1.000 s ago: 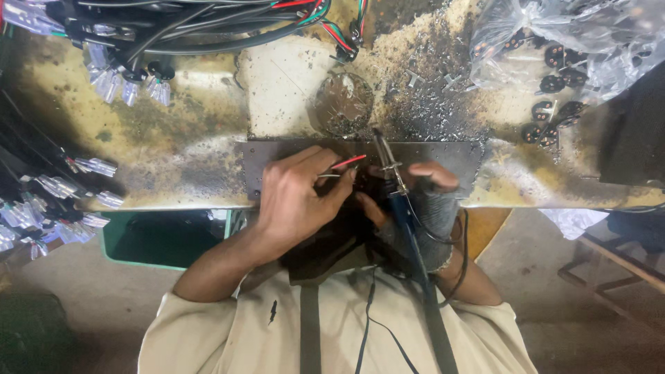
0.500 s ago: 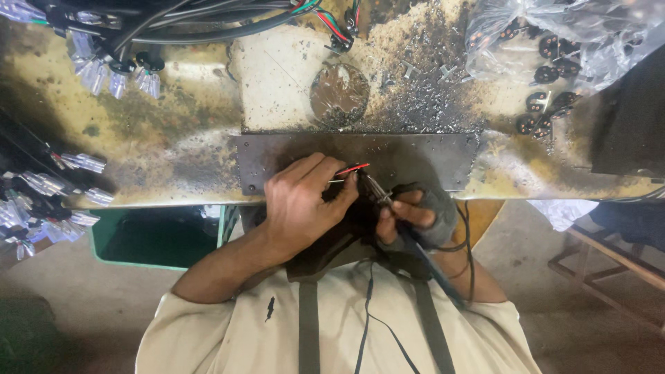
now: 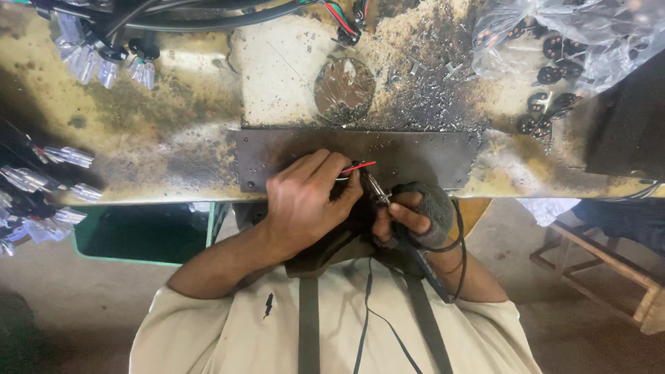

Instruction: The person repeatedly solders small black plastic connectors with red and green wires using a soldering iron. They hold each connector steady with one hand while applying the iron with the other, then place the finished unit on the workbench. The process is repeated for multiple connectors throughout the clip.

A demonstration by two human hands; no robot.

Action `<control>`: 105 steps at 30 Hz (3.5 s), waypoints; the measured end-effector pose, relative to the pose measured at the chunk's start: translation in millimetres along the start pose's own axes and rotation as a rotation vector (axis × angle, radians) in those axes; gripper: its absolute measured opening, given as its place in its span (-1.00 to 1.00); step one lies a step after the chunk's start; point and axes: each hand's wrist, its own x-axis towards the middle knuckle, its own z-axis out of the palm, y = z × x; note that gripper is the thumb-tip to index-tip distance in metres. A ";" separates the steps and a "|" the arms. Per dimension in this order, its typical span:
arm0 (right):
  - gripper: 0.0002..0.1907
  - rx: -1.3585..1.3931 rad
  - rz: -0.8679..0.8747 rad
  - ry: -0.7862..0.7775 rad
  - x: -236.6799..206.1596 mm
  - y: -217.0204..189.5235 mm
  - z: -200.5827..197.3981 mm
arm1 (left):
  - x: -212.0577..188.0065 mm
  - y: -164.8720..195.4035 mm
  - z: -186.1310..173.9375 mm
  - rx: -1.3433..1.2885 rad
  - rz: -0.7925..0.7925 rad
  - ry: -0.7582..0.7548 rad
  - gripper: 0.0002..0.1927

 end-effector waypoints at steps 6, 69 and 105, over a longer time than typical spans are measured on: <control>-0.74 -0.303 -0.252 0.332 7.0 -3.4 14.1 | 1.2 1.1 -3.9 0.024 0.044 -0.028 -0.83; -0.62 -0.759 -0.190 0.156 18.0 -34.4 12.2 | 5.3 3.6 -2.9 0.012 -0.081 -0.103 -0.80; -0.59 -0.202 0.136 0.486 58.9 -24.5 32.0 | 5.0 -2.2 -9.3 -0.270 0.081 0.071 -0.77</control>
